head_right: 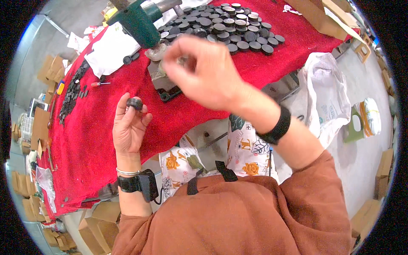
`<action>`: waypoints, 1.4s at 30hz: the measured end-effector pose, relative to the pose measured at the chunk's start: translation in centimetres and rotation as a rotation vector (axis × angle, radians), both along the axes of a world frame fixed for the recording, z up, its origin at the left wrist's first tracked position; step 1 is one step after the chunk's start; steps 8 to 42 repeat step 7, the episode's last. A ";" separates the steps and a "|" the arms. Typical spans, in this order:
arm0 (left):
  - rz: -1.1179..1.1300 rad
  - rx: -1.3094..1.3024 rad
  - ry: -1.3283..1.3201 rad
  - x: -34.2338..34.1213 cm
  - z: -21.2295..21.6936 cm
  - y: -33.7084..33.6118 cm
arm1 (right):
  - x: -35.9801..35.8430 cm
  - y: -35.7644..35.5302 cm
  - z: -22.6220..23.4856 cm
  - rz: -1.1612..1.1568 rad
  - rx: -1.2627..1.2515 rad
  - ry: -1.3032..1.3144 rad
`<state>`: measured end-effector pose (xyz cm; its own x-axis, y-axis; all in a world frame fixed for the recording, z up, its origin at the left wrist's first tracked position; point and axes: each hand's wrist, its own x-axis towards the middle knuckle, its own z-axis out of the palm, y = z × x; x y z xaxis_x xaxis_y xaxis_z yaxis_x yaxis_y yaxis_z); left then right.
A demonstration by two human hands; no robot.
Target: The recorder is using a manual hand press to process small circular black components on a red table.
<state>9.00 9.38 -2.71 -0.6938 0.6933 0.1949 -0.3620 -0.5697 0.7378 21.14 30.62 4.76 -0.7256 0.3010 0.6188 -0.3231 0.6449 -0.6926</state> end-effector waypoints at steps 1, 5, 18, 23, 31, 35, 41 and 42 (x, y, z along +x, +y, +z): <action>0.041 -0.054 0.054 0.1 -0.1 0.0 | 0.6 -0.8 -1.3 0.034 -0.088 -0.054; 0.172 -0.207 0.333 1.0 -0.2 0.1 | 2.2 -2.5 -4.5 0.055 -0.205 -0.065; 0.199 -0.240 0.410 1.7 -0.3 0.6 | 2.7 -2.9 -5.3 0.043 -0.178 -0.025; 0.199 -0.240 0.410 1.7 -0.3 0.6 | 2.7 -2.9 -5.3 0.043 -0.178 -0.025; 0.199 -0.240 0.410 1.7 -0.3 0.6 | 2.7 -2.9 -5.3 0.043 -0.178 -0.025; 0.199 -0.240 0.410 1.7 -0.3 0.6 | 2.7 -2.9 -5.3 0.043 -0.178 -0.025; 0.199 -0.240 0.410 1.7 -0.3 0.6 | 2.7 -2.9 -5.3 0.043 -0.178 -0.025; 0.199 -0.240 0.410 1.7 -0.3 0.6 | 2.7 -2.9 -5.3 0.043 -0.178 -0.025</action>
